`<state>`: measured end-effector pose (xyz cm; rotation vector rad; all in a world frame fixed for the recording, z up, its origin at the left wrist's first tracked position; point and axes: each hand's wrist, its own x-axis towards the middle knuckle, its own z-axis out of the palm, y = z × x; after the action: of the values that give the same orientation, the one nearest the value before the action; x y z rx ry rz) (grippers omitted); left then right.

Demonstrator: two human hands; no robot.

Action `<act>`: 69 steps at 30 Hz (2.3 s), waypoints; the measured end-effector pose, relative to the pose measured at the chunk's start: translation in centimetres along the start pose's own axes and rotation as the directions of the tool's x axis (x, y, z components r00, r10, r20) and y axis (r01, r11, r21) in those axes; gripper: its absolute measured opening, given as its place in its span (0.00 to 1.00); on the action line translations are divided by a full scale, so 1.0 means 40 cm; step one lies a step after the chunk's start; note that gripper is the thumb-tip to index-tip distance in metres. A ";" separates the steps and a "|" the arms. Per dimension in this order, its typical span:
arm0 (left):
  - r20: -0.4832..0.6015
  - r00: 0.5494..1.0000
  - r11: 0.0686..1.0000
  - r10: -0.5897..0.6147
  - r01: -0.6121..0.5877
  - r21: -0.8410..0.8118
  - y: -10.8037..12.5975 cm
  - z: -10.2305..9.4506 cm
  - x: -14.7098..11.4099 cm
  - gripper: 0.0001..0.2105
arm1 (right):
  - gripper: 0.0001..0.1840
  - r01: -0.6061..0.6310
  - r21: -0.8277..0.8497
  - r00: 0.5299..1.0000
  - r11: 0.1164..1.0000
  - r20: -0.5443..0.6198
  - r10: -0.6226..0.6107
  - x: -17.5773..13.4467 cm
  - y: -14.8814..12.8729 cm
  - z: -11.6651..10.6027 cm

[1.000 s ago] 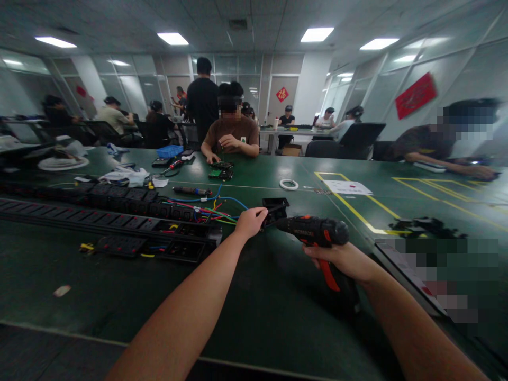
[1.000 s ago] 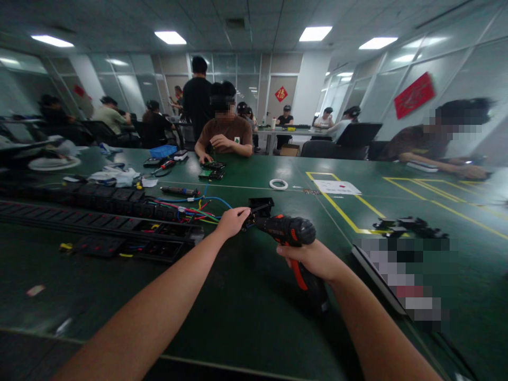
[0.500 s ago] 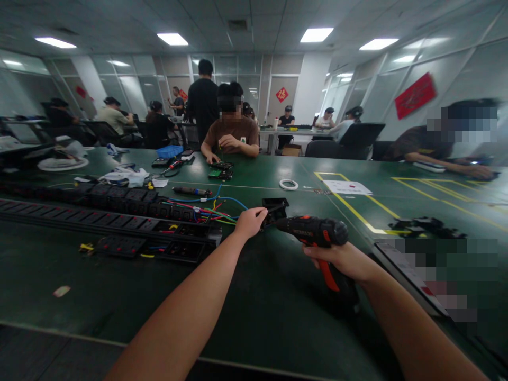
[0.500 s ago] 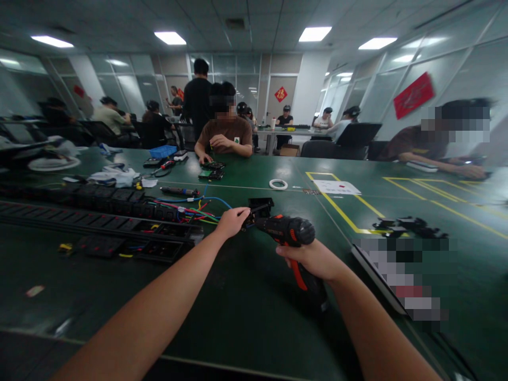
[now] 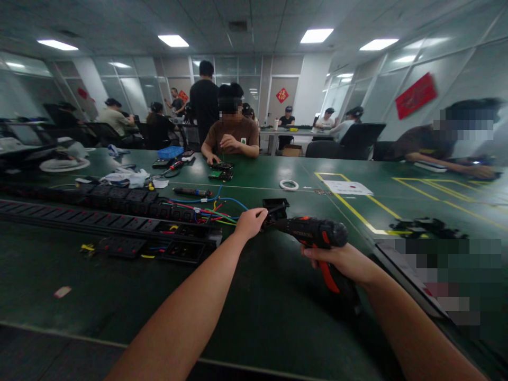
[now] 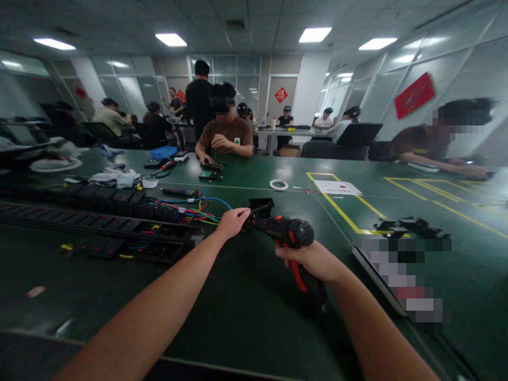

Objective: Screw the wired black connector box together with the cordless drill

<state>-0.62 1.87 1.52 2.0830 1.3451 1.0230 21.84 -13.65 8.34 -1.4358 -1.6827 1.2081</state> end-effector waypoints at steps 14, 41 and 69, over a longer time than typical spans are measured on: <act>0.004 1.000 1.000 -0.016 0.016 0.001 0.000 -0.001 -0.002 0.19 | 0.18 0.003 0.034 1.000 0.999 -0.013 -0.002 -0.002 0.000 0.004; -0.009 1.000 1.000 0.018 -0.018 0.015 -0.005 0.005 0.001 0.18 | 0.18 -0.031 -0.002 0.999 1.000 -0.018 0.031 -0.001 0.001 0.000; -0.020 0.999 0.999 0.032 -0.032 0.017 -0.011 0.006 0.000 0.18 | 0.19 -0.026 -0.013 1.000 1.000 -0.012 0.026 0.003 0.014 -0.002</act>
<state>-0.67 2.06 1.05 2.1178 1.3386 1.0523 22.11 -13.52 7.83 -1.4741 -1.6712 1.2022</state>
